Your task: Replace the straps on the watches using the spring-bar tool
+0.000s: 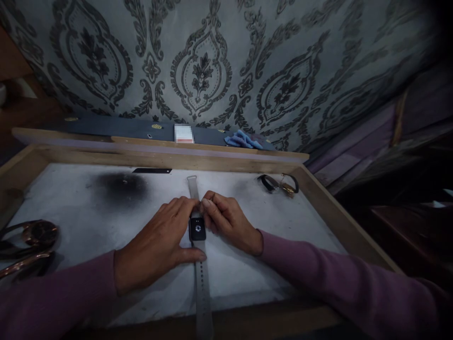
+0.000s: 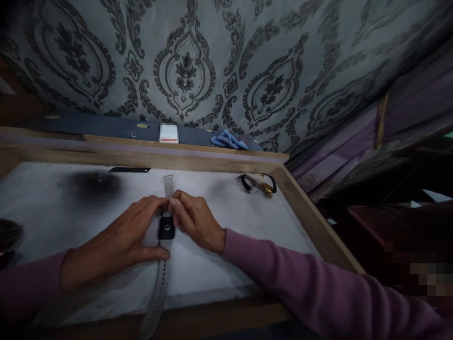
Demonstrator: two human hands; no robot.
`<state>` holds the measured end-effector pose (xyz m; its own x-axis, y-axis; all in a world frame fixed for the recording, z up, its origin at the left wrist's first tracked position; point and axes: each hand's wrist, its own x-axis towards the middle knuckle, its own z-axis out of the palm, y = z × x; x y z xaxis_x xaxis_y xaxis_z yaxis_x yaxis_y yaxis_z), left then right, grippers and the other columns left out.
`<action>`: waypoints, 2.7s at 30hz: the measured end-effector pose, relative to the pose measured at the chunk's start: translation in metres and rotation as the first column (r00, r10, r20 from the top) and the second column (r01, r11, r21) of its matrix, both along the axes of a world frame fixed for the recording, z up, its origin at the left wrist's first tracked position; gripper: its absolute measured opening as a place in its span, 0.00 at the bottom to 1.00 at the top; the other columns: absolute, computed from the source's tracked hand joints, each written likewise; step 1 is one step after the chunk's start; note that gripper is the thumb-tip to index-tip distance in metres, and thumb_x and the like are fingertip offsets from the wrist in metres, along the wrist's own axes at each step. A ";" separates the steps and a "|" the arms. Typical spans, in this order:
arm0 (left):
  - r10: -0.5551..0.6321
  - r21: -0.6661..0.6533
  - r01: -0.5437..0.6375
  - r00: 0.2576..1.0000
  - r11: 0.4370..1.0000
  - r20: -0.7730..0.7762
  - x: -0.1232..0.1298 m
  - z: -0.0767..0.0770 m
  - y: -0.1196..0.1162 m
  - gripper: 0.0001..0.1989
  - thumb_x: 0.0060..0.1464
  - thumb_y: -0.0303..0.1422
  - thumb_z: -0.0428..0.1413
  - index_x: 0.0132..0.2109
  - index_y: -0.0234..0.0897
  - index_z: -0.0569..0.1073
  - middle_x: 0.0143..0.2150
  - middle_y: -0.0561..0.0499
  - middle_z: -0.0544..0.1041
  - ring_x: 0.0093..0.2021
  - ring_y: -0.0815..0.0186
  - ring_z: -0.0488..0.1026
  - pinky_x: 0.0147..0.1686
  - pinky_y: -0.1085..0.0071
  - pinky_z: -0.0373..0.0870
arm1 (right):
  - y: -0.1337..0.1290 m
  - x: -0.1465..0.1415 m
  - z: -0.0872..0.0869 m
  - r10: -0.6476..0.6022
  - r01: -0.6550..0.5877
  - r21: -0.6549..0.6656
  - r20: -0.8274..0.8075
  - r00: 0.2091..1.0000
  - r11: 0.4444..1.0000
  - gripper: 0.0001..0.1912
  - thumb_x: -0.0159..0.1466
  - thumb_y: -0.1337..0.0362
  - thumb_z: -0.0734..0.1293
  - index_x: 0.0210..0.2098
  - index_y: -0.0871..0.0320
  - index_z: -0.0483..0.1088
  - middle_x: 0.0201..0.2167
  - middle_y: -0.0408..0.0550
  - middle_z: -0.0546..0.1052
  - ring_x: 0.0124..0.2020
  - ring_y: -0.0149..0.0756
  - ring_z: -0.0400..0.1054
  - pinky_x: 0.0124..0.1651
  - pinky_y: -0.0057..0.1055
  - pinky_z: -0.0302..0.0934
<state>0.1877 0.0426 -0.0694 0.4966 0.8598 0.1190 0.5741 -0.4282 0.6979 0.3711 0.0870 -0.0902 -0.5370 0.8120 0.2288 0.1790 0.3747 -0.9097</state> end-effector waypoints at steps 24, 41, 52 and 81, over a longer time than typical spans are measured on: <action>0.006 -0.013 -0.006 1.000 1.000 -0.008 0.000 0.002 -0.002 0.25 0.50 0.34 0.65 0.51 0.43 0.62 0.48 0.49 0.70 0.48 0.56 0.68 0.46 0.58 0.66 | -0.001 0.000 0.004 -0.004 0.004 -0.015 0.020 1.000 1.000 0.19 0.71 0.52 0.56 0.28 0.57 0.60 0.16 0.36 0.64 0.15 0.24 0.55 0.21 0.23 0.54; 0.017 -0.006 -0.017 1.000 1.000 0.015 0.000 -0.001 -0.001 0.26 0.49 0.35 0.65 0.52 0.43 0.62 0.48 0.50 0.71 0.48 0.56 0.68 0.47 0.58 0.66 | -0.003 -0.001 0.006 0.004 -0.012 0.113 0.069 0.998 0.994 0.14 0.71 0.60 0.55 0.29 0.56 0.60 0.16 0.36 0.64 0.16 0.25 0.57 0.23 0.24 0.55; 0.009 -0.014 -0.009 1.000 1.000 0.003 0.001 0.002 -0.001 0.25 0.50 0.34 0.65 0.51 0.44 0.62 0.48 0.50 0.70 0.48 0.55 0.68 0.47 0.58 0.66 | -0.001 -0.001 0.004 -0.003 0.003 -0.003 0.018 1.000 1.000 0.19 0.71 0.52 0.55 0.28 0.56 0.60 0.16 0.36 0.64 0.14 0.24 0.55 0.20 0.23 0.55; 0.015 0.007 -0.015 1.000 1.000 0.004 0.000 -0.001 0.000 0.27 0.48 0.35 0.66 0.51 0.43 0.62 0.49 0.49 0.70 0.49 0.55 0.67 0.47 0.59 0.65 | -0.001 0.000 0.004 -0.004 -0.003 0.112 0.063 0.998 0.994 0.15 0.71 0.61 0.55 0.28 0.57 0.60 0.16 0.36 0.64 0.15 0.24 0.56 0.21 0.22 0.54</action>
